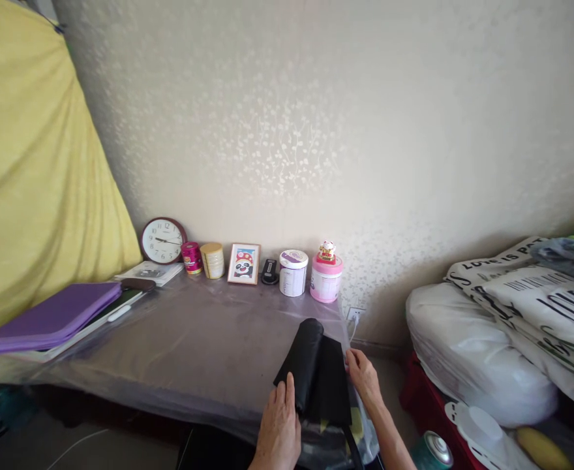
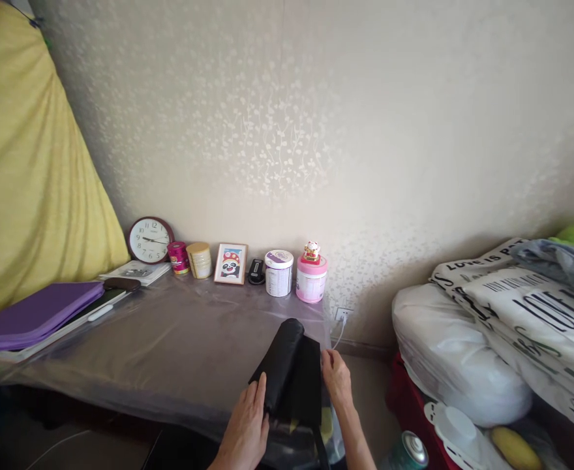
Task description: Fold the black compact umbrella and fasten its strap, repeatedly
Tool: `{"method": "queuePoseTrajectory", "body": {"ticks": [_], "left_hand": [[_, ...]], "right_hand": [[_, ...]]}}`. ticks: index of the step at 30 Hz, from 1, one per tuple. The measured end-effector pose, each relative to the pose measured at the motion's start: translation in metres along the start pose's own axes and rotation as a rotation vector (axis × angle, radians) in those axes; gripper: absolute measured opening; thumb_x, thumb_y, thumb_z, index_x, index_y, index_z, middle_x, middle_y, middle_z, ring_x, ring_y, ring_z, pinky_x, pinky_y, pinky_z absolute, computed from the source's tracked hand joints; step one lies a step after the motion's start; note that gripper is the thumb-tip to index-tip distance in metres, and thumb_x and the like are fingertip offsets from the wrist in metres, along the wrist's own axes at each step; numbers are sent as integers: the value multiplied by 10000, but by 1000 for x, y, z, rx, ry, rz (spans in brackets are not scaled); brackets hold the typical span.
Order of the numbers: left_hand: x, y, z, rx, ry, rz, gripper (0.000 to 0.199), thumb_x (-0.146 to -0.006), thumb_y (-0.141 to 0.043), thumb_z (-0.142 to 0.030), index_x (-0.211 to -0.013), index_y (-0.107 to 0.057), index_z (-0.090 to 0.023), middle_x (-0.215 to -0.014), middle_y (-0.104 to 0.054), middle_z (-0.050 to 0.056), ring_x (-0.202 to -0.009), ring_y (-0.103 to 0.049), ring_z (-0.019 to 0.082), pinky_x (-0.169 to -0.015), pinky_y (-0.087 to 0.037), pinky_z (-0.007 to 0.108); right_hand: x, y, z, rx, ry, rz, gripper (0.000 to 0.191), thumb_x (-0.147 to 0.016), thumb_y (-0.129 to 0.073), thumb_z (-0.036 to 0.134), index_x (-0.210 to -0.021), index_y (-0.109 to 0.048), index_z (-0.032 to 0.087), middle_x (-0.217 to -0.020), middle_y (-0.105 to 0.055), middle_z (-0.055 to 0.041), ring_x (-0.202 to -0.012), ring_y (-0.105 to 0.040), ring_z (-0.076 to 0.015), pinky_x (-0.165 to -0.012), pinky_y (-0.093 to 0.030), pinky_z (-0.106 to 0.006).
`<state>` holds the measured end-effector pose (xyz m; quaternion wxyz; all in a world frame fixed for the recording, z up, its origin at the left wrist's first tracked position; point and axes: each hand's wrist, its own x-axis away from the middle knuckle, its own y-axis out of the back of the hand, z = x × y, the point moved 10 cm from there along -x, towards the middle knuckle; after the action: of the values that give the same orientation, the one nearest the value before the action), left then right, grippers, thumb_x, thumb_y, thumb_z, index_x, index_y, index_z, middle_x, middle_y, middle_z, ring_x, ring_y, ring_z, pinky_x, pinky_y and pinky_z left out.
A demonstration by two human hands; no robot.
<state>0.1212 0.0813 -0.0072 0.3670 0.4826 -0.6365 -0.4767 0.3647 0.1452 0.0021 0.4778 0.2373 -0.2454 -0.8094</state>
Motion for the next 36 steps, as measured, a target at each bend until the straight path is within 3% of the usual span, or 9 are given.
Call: {"method": "queuePoseTrajectory", "body": {"ticks": [4,12,19,28,36], "left_hand": [[0,3,-1,-1,2,1,648,-770,-282,-41,-1389,-97,-92,-1375,-346,136,-1225,-361,223,-1016,-284,337],[-1,4,-2,19,14,20,654,-764,-297,-43,-1386,-99,-86,-1392,-323,134,-1253,-331,222,-1035,-262,345],[1,7,-1,50,51,64,628,-784,-280,-49,-1384,-102,-89,-1403,-305,135,-1267,-311,225,-1038,-253,335],[-6,-9,7,103,25,-86,700,-735,-361,-59,-1389,-114,-107,-1363,-364,124,-1222,-355,229,-1026,-270,340],[-9,-22,12,123,15,-149,671,-750,-386,-125,-1384,-165,-113,-1368,-366,118,-1230,-346,244,-1025,-274,370]], "right_hand": [[10,-7,11,8,16,24,376,-768,-376,462,-863,-624,195,-831,-678,-74,-793,-629,-221,-693,-439,-288],[16,-16,26,-21,15,-14,388,-713,-466,470,-880,-628,160,-723,-664,-69,-725,-628,-223,-645,-446,-286],[17,-29,57,-201,120,49,411,-740,-447,471,-925,-614,144,-671,-643,-40,-647,-601,-202,-606,-445,-288],[15,-48,83,-250,149,-16,441,-726,-472,475,-953,-607,122,-659,-633,-46,-613,-583,-191,-568,-436,-274],[10,-68,102,-116,199,54,456,-761,-432,426,-1054,-568,104,-629,-619,-32,-597,-584,-187,-563,-413,-270]]}}
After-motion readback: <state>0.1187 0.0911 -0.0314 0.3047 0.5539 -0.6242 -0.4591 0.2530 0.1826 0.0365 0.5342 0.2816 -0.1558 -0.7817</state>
